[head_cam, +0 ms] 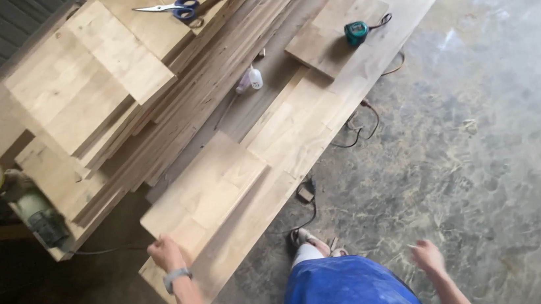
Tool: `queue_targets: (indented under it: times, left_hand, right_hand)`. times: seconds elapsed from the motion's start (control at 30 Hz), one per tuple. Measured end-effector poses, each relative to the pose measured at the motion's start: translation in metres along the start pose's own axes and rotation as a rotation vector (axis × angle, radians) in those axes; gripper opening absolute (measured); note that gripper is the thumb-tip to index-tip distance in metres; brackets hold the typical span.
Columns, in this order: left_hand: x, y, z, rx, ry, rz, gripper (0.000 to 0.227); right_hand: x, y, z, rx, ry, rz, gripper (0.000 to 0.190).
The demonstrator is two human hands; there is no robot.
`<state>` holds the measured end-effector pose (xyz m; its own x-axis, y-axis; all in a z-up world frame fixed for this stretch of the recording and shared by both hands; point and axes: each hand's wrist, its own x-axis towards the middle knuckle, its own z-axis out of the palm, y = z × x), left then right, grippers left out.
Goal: The person sands a wooden plank using an orbital sander, moving the tool along the surface to smooth it. They then use a tape measure and a pen to mark measurements on the wood, drawing lines to indicate cut or assembly points.
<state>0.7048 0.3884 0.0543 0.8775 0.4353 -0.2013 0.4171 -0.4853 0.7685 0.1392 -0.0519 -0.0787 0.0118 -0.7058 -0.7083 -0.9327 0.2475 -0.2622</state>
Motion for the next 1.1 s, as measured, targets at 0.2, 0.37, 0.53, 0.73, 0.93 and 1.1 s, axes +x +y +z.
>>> queue_targets:
  times: [0.2,0.37,0.53,0.73,0.93,1.1]
  left_hand:
    - [-0.085,-0.012,0.003,-0.031,0.063,-0.112,0.016]
    - [-0.080,-0.031,0.010,-0.002,0.135,0.018,0.015]
    - [-0.087,-0.008,0.021,0.099,0.032,0.022,0.016]
    - [-0.103,0.004,0.067,0.243,0.051,0.100,0.020]
    - [-0.159,0.067,0.109,0.665,0.012,-0.159,0.059]
    - [-0.248,0.043,0.170,0.180,0.133,0.388,0.056]
  right_hand:
    - [0.067,-0.087,0.061,-0.214,-0.056,-0.310,0.057]
    - [0.080,-0.200,0.030,0.016,0.030,-0.409,0.055]
    - [0.055,-0.338,-0.090,0.195,0.086,-0.425,0.074]
    - [0.215,-0.485,-0.203,0.266,0.390,-0.664,0.066]
    - [0.364,-0.592,-0.283,-0.002,0.343,-0.632,0.057]
    - [0.388,-0.650,-0.323,-0.284,0.165,-0.670,0.066]
